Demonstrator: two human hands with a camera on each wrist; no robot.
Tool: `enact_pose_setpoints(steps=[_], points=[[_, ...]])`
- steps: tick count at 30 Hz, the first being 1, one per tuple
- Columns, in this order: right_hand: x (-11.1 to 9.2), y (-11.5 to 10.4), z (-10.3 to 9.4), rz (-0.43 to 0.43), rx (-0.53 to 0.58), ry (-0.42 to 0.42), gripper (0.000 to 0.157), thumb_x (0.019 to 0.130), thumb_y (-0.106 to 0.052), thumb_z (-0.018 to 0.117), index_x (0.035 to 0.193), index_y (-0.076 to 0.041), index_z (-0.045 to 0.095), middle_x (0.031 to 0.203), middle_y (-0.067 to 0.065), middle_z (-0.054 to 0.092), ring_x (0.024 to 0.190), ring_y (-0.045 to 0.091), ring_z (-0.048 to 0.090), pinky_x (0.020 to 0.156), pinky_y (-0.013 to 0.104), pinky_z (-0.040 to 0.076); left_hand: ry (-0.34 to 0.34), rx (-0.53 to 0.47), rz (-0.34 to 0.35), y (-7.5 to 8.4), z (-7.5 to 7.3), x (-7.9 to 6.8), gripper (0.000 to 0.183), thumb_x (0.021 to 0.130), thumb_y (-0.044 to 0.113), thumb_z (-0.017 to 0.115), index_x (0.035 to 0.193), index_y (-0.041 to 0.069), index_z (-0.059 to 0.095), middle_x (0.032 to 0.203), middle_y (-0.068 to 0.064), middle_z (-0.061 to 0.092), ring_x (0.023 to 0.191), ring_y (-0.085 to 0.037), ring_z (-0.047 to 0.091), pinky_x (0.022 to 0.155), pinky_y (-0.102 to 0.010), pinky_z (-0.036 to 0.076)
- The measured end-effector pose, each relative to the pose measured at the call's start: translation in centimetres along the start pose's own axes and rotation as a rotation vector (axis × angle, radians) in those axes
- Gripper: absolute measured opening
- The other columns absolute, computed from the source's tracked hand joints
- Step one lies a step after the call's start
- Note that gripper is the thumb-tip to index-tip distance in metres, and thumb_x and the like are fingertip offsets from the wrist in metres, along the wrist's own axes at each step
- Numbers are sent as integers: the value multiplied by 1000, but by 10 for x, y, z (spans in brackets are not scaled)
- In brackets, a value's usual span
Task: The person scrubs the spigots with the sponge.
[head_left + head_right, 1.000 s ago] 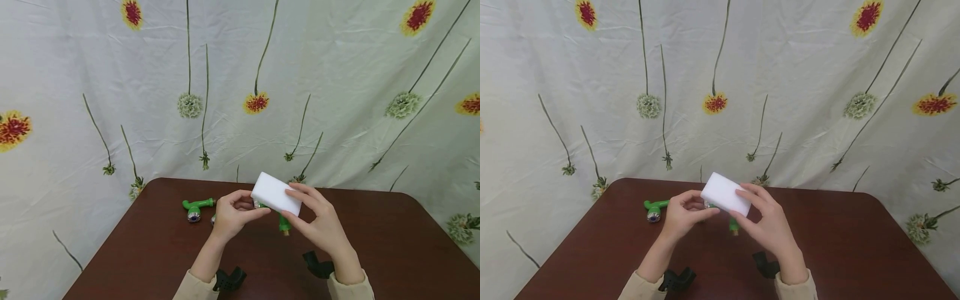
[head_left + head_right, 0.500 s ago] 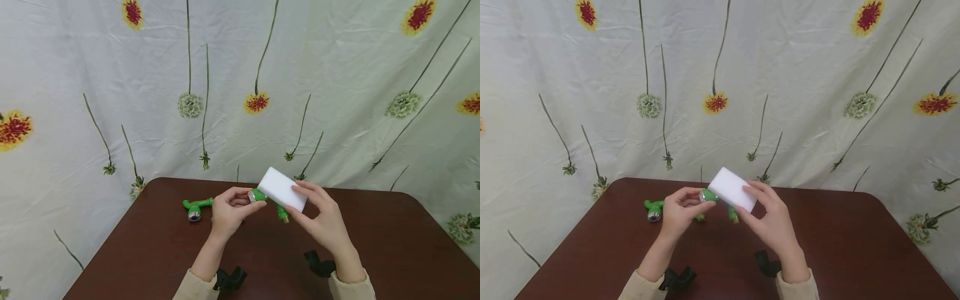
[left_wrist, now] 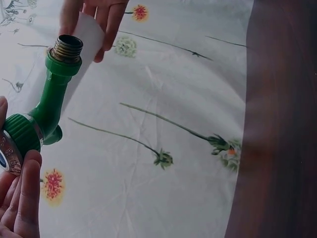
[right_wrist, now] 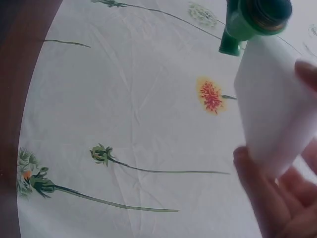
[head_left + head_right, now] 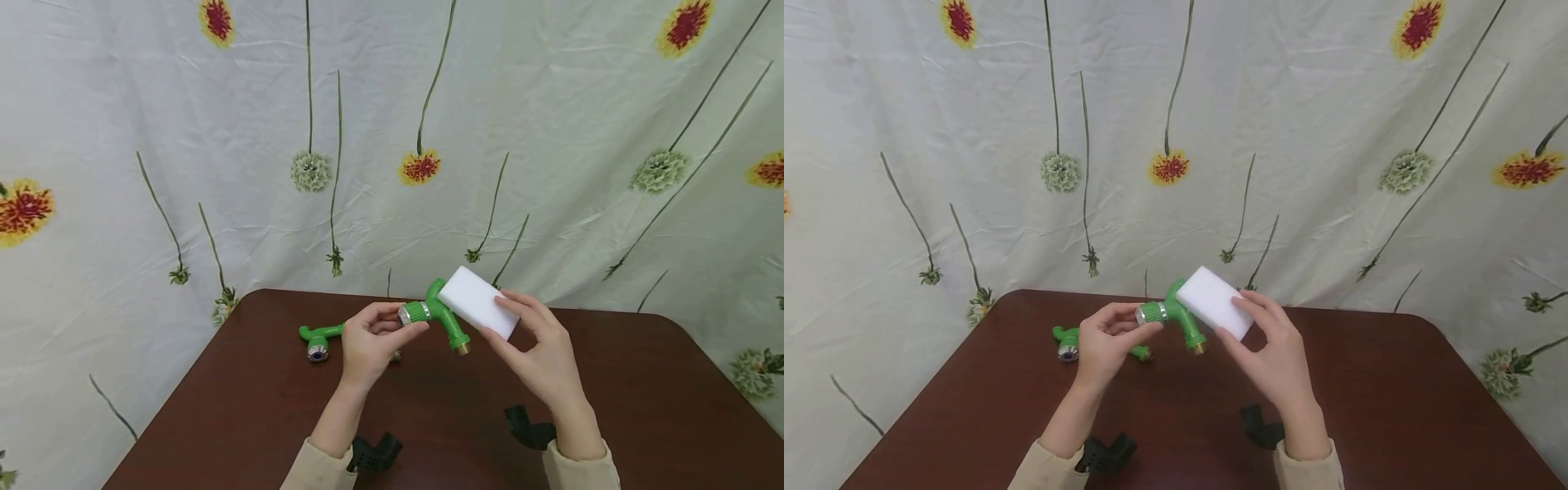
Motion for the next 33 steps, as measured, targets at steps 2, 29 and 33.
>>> enact_pose_setpoints(steps=[2, 29, 33], points=[[0, 1, -1, -2, 34, -26, 45, 69, -2, 82, 112, -9, 68, 121, 2, 59, 107, 13, 55, 80, 11, 45, 2, -6, 6, 0, 0, 0, 31, 67, -6, 81, 96, -8, 68, 83, -19, 68, 67, -11, 66, 57, -23, 53], [0, -1, 6, -69, 25, 6, 49, 66, -3, 84, 112, -11, 68, 123, 4, 58, 110, 21, 55, 86, 12, 41, 5, -14, -24, -12, -2, 3, 35, 71, -3, 79, 104, -5, 68, 91, -16, 67, 67, -11, 65, 49, -20, 44], [0, -3, 8, -80, 49, -4, 49, 64, -2, 85, 110, -9, 69, 121, 5, 59, 109, 22, 56, 86, 13, 43, -23, -11, -18, -27, -1, 4, 38, 71, 0, 80, 108, 0, 69, 97, -13, 64, 69, -14, 66, 45, -21, 41]])
Point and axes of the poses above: each hand's wrist, its own x-axis towards the middle knuckle, its own z-axis out of the palm, y = z × x, the point moved 4 cm from there along x, towards the middle knuckle
